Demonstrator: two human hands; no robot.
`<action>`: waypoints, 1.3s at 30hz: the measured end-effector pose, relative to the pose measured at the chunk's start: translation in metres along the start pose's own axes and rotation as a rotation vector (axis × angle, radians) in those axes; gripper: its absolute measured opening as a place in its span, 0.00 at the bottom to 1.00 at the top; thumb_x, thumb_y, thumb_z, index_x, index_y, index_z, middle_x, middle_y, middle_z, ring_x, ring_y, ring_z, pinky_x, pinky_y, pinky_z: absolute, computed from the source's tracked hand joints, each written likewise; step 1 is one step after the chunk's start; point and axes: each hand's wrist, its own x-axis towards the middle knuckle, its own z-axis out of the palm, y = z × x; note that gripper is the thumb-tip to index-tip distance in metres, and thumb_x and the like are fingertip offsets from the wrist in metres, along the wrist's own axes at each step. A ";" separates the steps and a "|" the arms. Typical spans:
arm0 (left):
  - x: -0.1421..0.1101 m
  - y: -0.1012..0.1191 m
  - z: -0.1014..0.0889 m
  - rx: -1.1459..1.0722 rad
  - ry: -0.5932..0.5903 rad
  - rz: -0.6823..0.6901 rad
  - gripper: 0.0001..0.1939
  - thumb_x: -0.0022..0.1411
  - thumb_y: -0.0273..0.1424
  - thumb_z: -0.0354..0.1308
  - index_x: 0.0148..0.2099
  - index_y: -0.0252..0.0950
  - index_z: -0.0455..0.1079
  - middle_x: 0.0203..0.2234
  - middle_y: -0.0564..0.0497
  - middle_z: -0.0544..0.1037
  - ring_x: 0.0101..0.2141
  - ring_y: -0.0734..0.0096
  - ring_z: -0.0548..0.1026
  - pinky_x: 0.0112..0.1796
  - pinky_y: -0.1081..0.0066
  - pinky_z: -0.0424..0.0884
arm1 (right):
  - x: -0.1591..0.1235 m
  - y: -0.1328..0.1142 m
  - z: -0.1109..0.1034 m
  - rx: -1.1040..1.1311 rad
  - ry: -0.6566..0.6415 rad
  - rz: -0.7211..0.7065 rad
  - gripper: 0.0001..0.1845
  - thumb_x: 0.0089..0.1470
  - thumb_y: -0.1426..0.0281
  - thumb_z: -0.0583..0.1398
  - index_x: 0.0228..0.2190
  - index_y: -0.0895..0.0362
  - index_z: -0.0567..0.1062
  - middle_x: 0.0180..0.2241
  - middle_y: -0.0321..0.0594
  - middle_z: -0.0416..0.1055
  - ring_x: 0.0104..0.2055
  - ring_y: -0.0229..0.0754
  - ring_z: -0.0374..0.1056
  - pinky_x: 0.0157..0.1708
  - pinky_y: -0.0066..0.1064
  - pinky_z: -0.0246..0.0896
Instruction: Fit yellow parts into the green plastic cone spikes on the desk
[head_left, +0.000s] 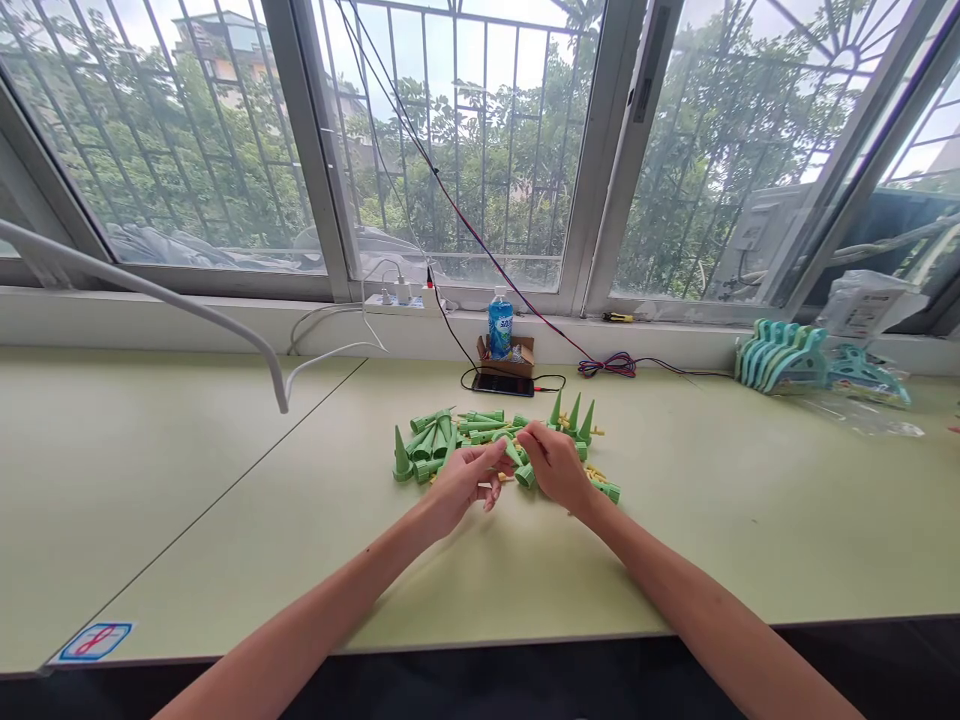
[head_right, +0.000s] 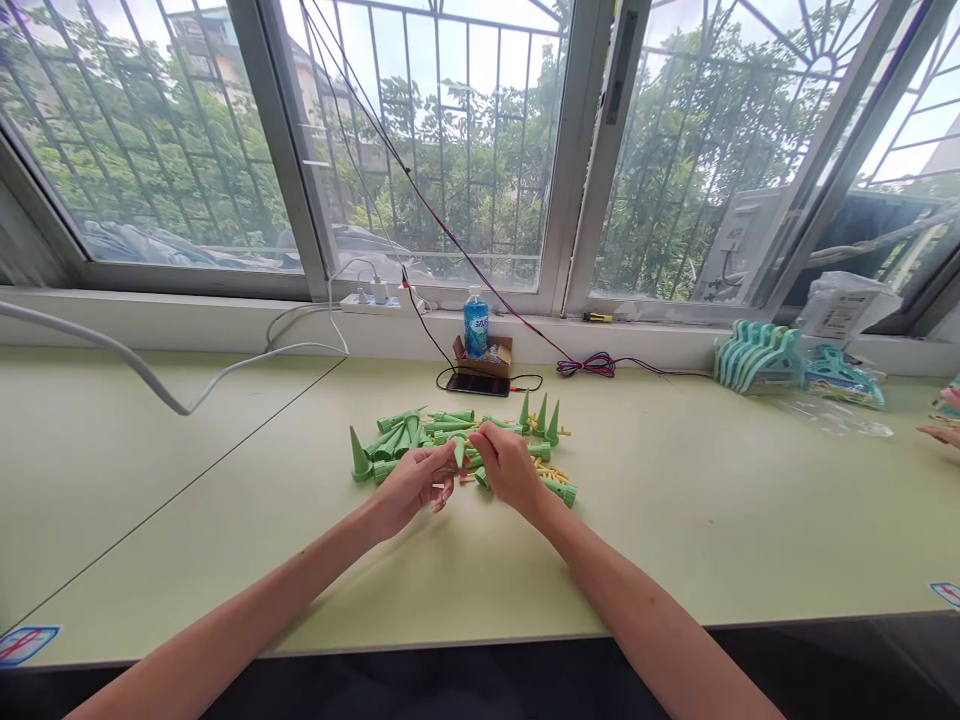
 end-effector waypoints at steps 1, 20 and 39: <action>0.000 0.001 0.000 0.001 0.003 0.002 0.22 0.57 0.48 0.62 0.32 0.31 0.70 0.25 0.51 0.72 0.17 0.82 0.64 0.16 0.78 0.60 | 0.000 0.000 0.000 -0.005 0.000 0.002 0.20 0.66 0.60 0.48 0.24 0.54 0.58 0.20 0.30 0.54 0.22 0.34 0.49 0.25 0.27 0.48; -0.002 -0.007 0.000 0.458 0.118 0.360 0.18 0.55 0.37 0.65 0.44 0.39 0.64 0.17 0.61 0.63 0.17 0.79 0.63 0.18 0.78 0.60 | -0.001 0.001 0.005 -0.035 -0.036 0.052 0.24 0.68 0.59 0.43 0.22 0.54 0.58 0.20 0.34 0.59 0.21 0.37 0.55 0.26 0.30 0.48; 0.002 -0.006 0.003 0.339 0.172 0.352 0.17 0.61 0.43 0.59 0.43 0.37 0.61 0.33 0.53 0.70 0.16 0.82 0.66 0.13 0.79 0.62 | 0.000 -0.001 0.004 0.033 0.065 0.075 0.22 0.67 0.59 0.47 0.22 0.54 0.57 0.19 0.30 0.53 0.22 0.35 0.50 0.25 0.28 0.46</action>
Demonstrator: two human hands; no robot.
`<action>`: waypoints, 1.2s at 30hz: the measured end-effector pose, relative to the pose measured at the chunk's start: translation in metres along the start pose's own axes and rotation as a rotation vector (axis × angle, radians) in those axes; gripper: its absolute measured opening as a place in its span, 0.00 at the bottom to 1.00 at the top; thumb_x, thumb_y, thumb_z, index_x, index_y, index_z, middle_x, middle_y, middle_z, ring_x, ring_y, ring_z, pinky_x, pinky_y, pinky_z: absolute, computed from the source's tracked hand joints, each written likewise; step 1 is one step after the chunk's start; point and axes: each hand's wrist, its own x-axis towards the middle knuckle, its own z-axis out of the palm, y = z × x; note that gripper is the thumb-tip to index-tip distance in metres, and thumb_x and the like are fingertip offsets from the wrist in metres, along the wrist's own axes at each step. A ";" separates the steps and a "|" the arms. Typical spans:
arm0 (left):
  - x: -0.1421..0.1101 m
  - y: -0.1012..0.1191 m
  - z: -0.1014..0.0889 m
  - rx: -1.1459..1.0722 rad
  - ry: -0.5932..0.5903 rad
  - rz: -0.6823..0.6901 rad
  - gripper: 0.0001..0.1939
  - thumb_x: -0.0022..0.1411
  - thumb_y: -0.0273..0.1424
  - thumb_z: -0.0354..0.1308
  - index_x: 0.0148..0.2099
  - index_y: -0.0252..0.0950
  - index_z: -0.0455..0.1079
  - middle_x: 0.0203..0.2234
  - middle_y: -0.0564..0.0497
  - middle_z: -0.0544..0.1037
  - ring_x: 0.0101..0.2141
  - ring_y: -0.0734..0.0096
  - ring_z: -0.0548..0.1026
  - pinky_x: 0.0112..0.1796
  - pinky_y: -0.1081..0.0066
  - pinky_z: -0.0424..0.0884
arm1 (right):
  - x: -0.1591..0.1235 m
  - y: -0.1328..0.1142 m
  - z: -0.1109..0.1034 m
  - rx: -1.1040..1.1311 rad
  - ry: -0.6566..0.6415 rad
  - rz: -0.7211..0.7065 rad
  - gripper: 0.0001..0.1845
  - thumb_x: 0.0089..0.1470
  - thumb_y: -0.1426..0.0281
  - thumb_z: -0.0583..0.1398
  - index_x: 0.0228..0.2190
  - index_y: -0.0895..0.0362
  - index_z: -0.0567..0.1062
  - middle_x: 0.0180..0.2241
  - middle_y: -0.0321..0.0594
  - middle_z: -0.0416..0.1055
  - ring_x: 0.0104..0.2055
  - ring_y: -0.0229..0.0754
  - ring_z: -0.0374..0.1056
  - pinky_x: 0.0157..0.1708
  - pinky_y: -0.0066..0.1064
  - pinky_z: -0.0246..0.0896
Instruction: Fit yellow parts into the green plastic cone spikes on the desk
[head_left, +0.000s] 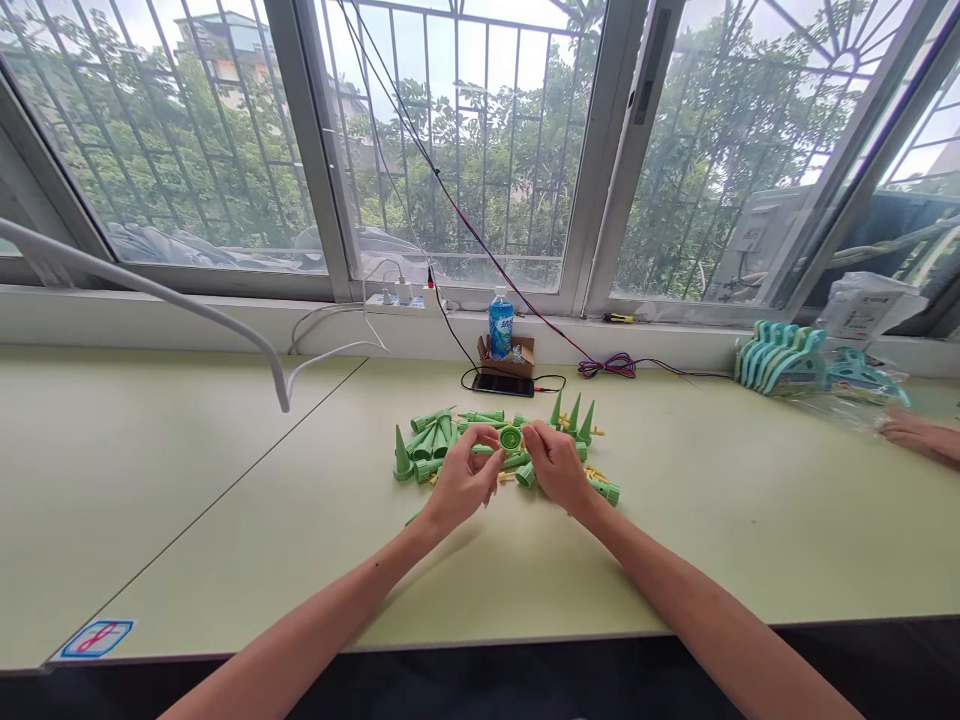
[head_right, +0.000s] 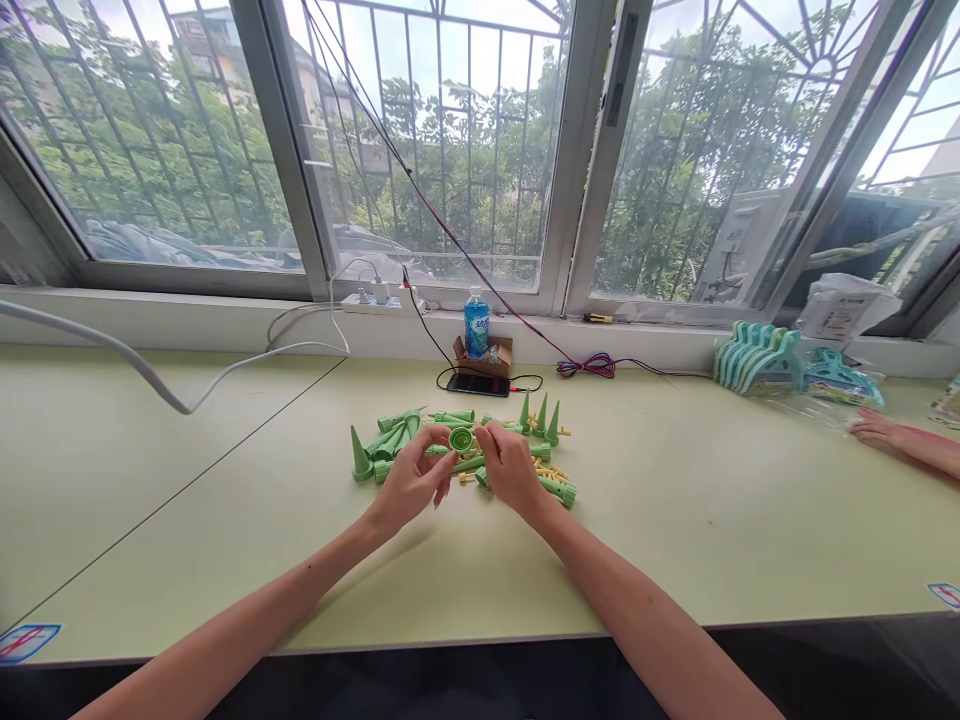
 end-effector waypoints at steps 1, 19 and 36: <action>0.001 0.000 0.000 -0.046 -0.001 -0.020 0.17 0.62 0.45 0.57 0.41 0.37 0.61 0.32 0.53 0.70 0.15 0.82 0.67 0.13 0.78 0.62 | 0.000 -0.001 -0.001 0.004 0.003 -0.006 0.22 0.67 0.59 0.47 0.23 0.54 0.58 0.19 0.30 0.54 0.22 0.35 0.50 0.25 0.28 0.47; 0.002 0.003 -0.001 -0.340 -0.208 -0.346 0.22 0.62 0.50 0.55 0.37 0.32 0.66 0.25 0.50 0.72 0.16 0.78 0.67 0.16 0.76 0.65 | -0.001 0.000 -0.003 -0.069 -0.080 -0.097 0.21 0.66 0.62 0.49 0.22 0.54 0.57 0.19 0.30 0.55 0.22 0.35 0.50 0.25 0.27 0.47; -0.004 0.000 0.001 0.129 -0.081 0.026 0.17 0.60 0.42 0.60 0.45 0.37 0.68 0.27 0.54 0.70 0.18 0.78 0.68 0.14 0.77 0.64 | -0.001 0.007 0.002 -0.110 -0.121 -0.016 0.26 0.67 0.56 0.46 0.20 0.55 0.57 0.17 0.31 0.56 0.20 0.35 0.49 0.24 0.30 0.44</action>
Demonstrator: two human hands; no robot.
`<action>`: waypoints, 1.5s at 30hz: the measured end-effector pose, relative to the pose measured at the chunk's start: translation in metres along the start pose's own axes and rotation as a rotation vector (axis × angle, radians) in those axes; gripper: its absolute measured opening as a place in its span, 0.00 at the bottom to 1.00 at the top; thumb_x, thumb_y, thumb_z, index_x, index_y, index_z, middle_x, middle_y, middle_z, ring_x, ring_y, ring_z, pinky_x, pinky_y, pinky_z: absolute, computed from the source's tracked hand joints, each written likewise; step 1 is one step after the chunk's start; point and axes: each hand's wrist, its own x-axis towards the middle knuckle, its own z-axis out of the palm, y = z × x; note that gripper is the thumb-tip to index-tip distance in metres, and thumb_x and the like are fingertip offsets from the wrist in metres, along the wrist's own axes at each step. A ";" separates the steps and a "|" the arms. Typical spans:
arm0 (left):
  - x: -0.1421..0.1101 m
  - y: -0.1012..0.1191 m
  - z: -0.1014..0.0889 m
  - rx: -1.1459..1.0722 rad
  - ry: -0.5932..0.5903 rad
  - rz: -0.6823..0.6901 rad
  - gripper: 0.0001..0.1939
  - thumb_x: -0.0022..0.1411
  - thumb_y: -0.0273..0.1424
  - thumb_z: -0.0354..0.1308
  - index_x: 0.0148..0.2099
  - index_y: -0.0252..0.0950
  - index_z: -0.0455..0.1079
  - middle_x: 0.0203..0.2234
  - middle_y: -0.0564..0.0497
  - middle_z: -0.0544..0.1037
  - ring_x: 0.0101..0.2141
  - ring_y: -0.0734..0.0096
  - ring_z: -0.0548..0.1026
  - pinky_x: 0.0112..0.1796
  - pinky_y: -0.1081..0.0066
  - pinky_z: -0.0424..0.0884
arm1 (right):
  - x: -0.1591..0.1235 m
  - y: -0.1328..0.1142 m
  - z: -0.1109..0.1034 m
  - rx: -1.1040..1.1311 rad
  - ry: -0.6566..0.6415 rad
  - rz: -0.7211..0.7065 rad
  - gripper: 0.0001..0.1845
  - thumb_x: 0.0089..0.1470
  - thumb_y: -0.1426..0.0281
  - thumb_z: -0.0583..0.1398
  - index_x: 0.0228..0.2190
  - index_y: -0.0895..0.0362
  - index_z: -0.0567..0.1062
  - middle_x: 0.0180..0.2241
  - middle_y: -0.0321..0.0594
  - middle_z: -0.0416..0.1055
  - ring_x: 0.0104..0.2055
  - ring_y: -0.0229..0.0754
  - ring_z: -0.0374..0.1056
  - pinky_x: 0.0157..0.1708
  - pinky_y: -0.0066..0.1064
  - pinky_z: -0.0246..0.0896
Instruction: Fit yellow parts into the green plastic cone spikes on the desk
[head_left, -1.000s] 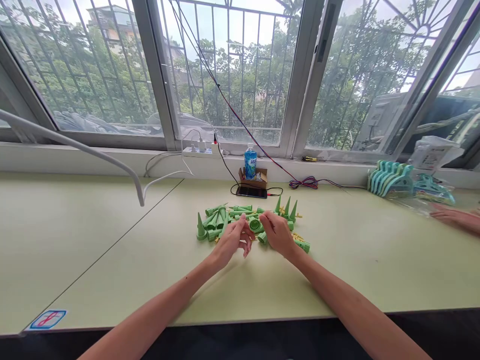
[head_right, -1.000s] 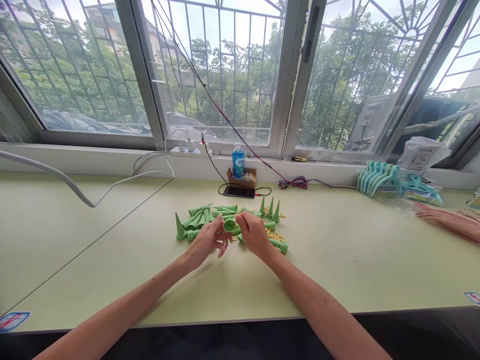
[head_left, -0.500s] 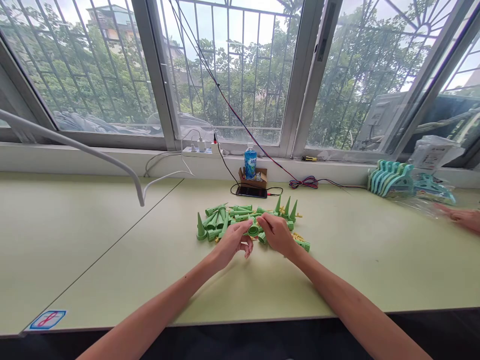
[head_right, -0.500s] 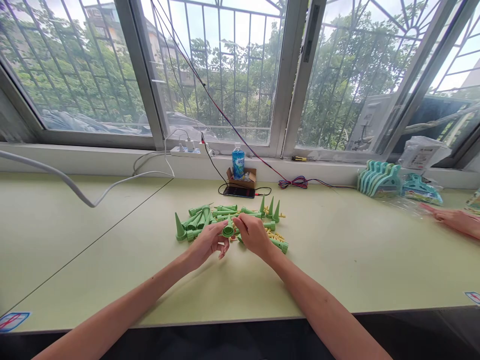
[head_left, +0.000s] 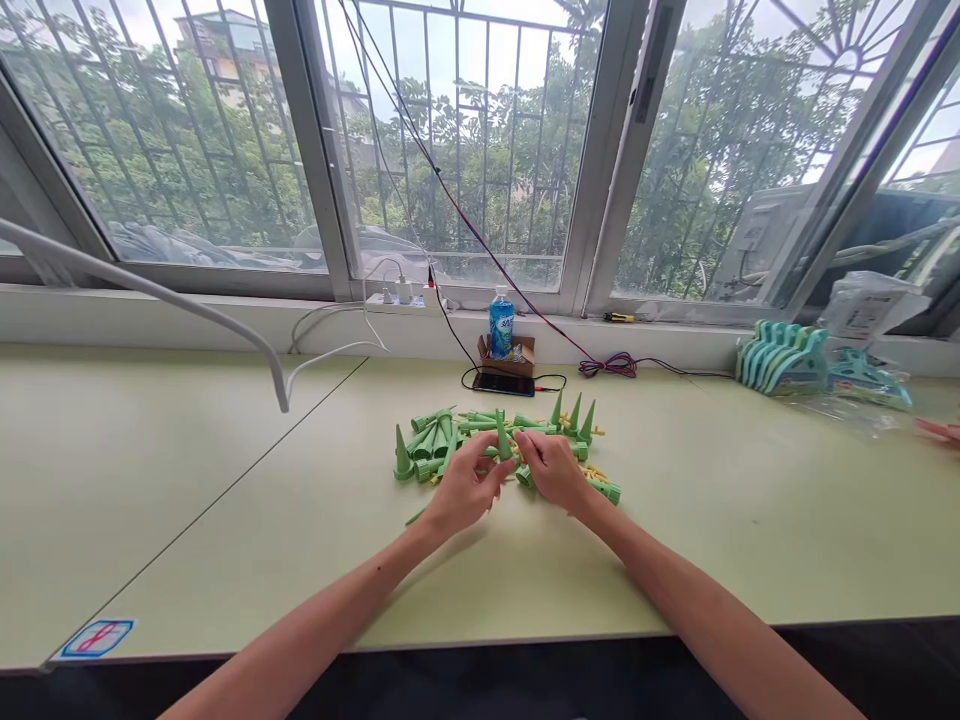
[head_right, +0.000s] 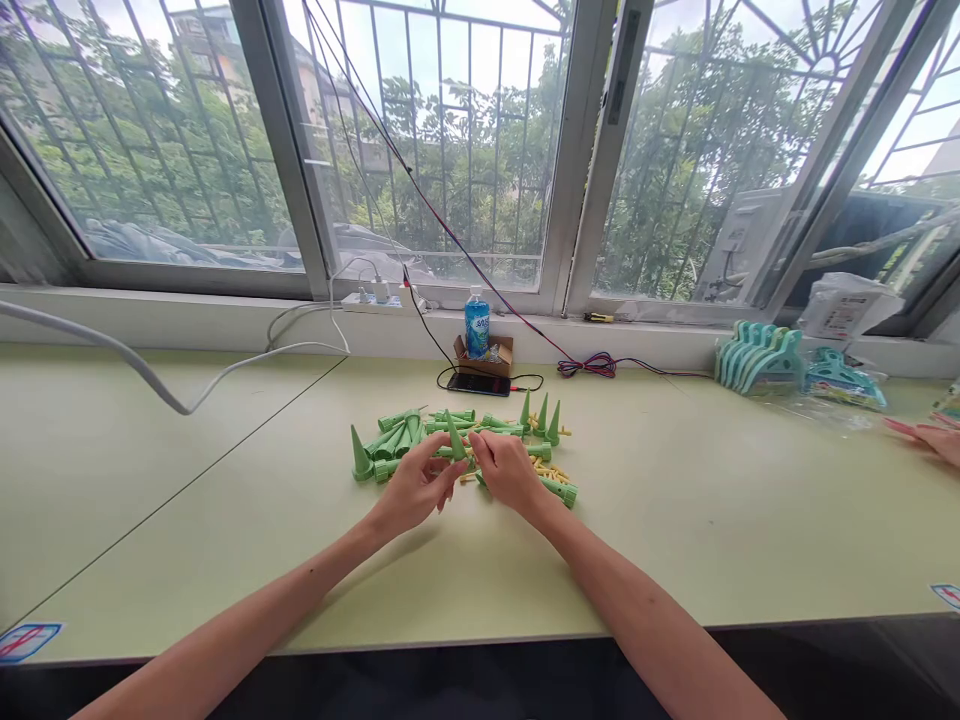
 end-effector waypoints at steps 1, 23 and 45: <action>0.000 -0.001 0.000 0.014 0.010 0.019 0.16 0.60 0.42 0.60 0.45 0.37 0.69 0.30 0.52 0.71 0.19 0.78 0.68 0.14 0.77 0.64 | 0.000 0.000 0.000 0.003 -0.001 0.003 0.26 0.67 0.56 0.45 0.20 0.55 0.57 0.17 0.32 0.56 0.20 0.35 0.49 0.24 0.30 0.44; 0.007 0.001 -0.003 -0.274 0.045 -0.261 0.27 0.59 0.55 0.54 0.30 0.33 0.64 0.25 0.50 0.73 0.15 0.78 0.68 0.13 0.76 0.64 | -0.001 -0.009 -0.003 0.069 0.121 -0.017 0.21 0.66 0.59 0.49 0.24 0.55 0.64 0.21 0.32 0.60 0.23 0.36 0.54 0.27 0.27 0.51; 0.003 0.000 -0.003 -0.177 0.022 -0.189 0.20 0.57 0.45 0.64 0.36 0.37 0.60 0.13 0.59 0.66 0.15 0.78 0.63 0.16 0.78 0.57 | -0.001 -0.004 -0.002 0.006 0.010 -0.050 0.23 0.67 0.58 0.47 0.21 0.54 0.57 0.19 0.31 0.56 0.22 0.36 0.50 0.25 0.28 0.46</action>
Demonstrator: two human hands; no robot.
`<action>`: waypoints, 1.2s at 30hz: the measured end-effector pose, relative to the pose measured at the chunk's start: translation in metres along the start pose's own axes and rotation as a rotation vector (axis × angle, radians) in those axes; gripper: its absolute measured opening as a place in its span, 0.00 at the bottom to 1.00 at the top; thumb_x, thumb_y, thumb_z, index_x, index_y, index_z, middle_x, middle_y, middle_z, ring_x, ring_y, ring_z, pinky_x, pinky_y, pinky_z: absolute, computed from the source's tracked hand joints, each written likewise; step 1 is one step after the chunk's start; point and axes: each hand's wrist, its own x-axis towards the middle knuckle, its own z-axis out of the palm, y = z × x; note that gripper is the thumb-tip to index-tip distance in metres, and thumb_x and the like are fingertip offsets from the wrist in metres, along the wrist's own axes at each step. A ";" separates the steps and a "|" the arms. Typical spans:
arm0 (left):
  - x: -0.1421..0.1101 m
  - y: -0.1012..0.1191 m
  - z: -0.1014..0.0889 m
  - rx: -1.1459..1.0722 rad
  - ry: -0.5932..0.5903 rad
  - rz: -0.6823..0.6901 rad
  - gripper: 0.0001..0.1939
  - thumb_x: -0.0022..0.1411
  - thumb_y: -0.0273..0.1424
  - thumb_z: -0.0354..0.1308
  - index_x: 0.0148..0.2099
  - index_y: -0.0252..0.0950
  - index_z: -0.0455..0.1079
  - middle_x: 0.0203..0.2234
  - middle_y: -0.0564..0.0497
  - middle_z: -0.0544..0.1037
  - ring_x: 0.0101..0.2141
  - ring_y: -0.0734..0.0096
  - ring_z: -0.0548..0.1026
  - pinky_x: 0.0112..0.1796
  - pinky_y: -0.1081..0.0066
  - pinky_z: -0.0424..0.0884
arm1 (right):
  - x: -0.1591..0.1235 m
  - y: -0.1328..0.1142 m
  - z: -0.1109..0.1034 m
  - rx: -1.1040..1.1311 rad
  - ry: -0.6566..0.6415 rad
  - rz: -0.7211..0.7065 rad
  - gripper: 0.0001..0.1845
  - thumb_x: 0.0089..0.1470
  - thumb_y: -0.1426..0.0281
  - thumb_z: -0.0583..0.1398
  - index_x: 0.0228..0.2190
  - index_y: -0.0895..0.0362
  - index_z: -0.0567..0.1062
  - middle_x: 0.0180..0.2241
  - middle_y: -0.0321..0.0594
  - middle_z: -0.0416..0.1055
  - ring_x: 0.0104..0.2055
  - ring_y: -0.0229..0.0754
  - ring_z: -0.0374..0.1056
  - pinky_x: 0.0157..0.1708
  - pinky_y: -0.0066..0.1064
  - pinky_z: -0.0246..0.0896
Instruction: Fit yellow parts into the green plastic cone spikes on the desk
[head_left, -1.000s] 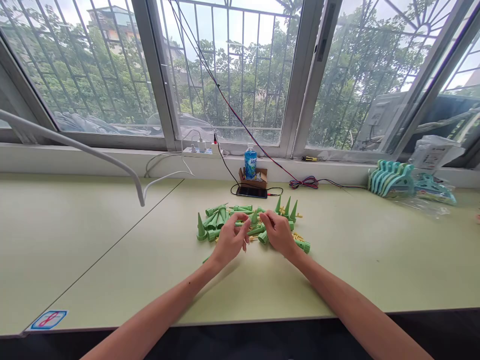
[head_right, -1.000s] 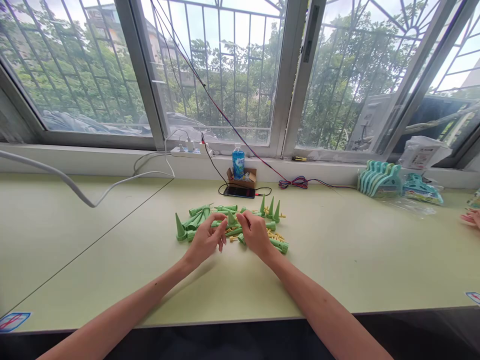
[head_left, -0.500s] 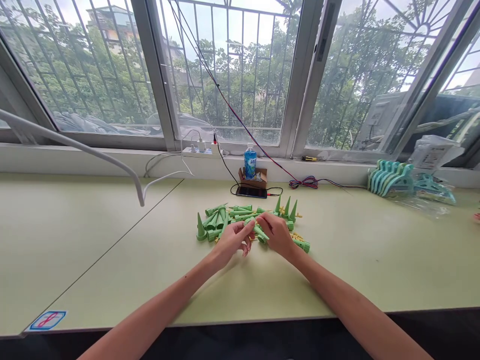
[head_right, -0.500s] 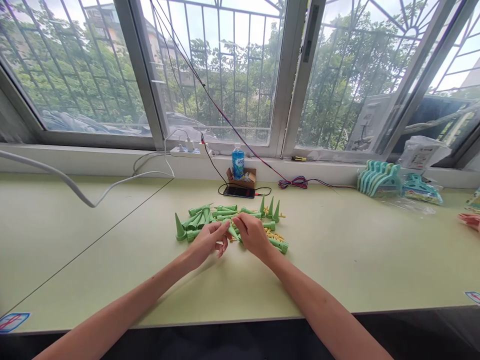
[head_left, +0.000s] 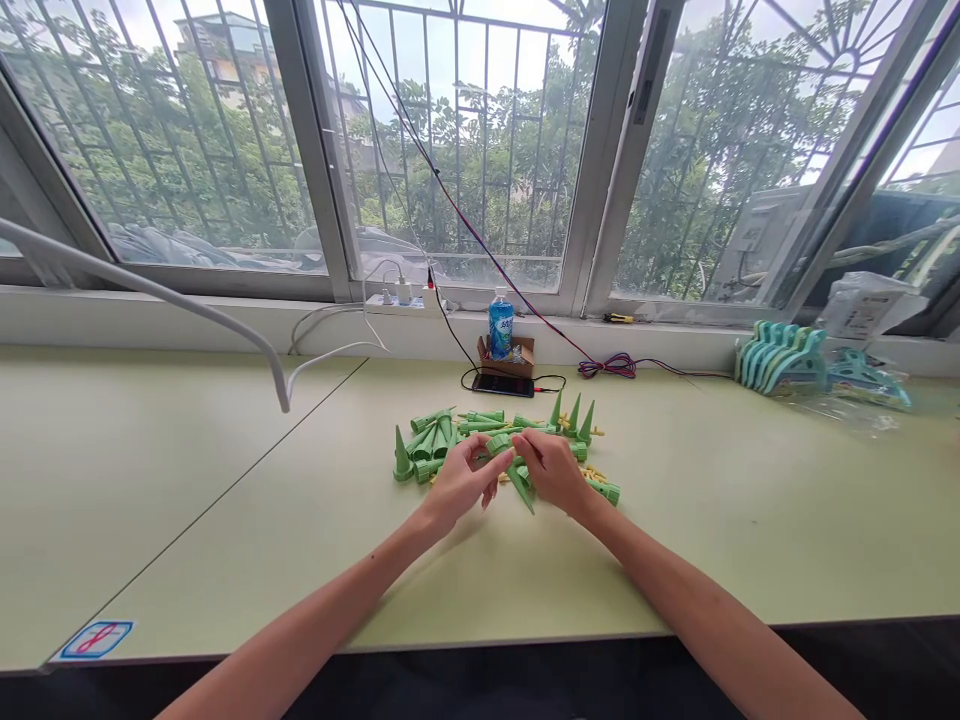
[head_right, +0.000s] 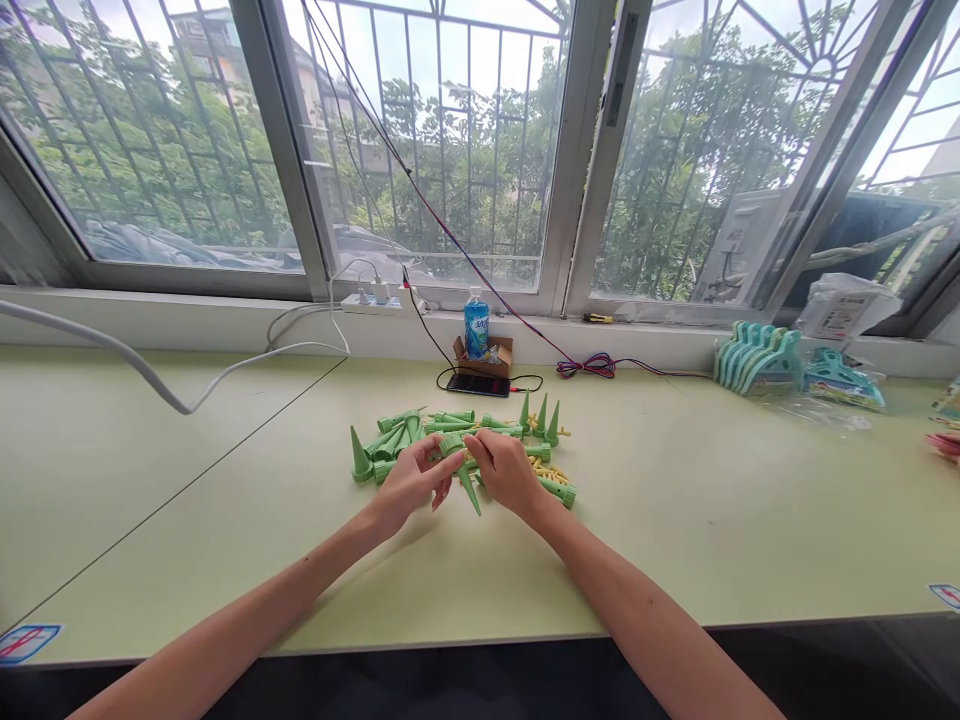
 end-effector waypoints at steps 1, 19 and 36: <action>0.000 0.000 0.000 0.022 0.003 0.015 0.20 0.57 0.44 0.63 0.38 0.37 0.60 0.13 0.60 0.65 0.15 0.78 0.62 0.15 0.78 0.57 | 0.000 0.000 0.000 -0.005 -0.004 0.002 0.23 0.67 0.58 0.47 0.21 0.54 0.56 0.19 0.31 0.55 0.21 0.36 0.50 0.25 0.29 0.45; -0.003 0.002 0.003 0.213 0.091 0.224 0.18 0.59 0.41 0.62 0.46 0.38 0.62 0.26 0.56 0.69 0.17 0.82 0.65 0.18 0.78 0.63 | 0.000 0.001 0.004 0.049 0.002 0.022 0.23 0.67 0.58 0.45 0.22 0.54 0.56 0.19 0.31 0.54 0.22 0.36 0.49 0.25 0.29 0.45; 0.004 0.003 0.000 -0.246 -0.110 -0.141 0.30 0.60 0.57 0.50 0.33 0.32 0.66 0.28 0.48 0.73 0.15 0.78 0.67 0.12 0.76 0.62 | 0.001 -0.004 -0.003 0.031 0.079 -0.063 0.20 0.67 0.62 0.47 0.24 0.55 0.59 0.21 0.32 0.56 0.24 0.36 0.52 0.27 0.27 0.49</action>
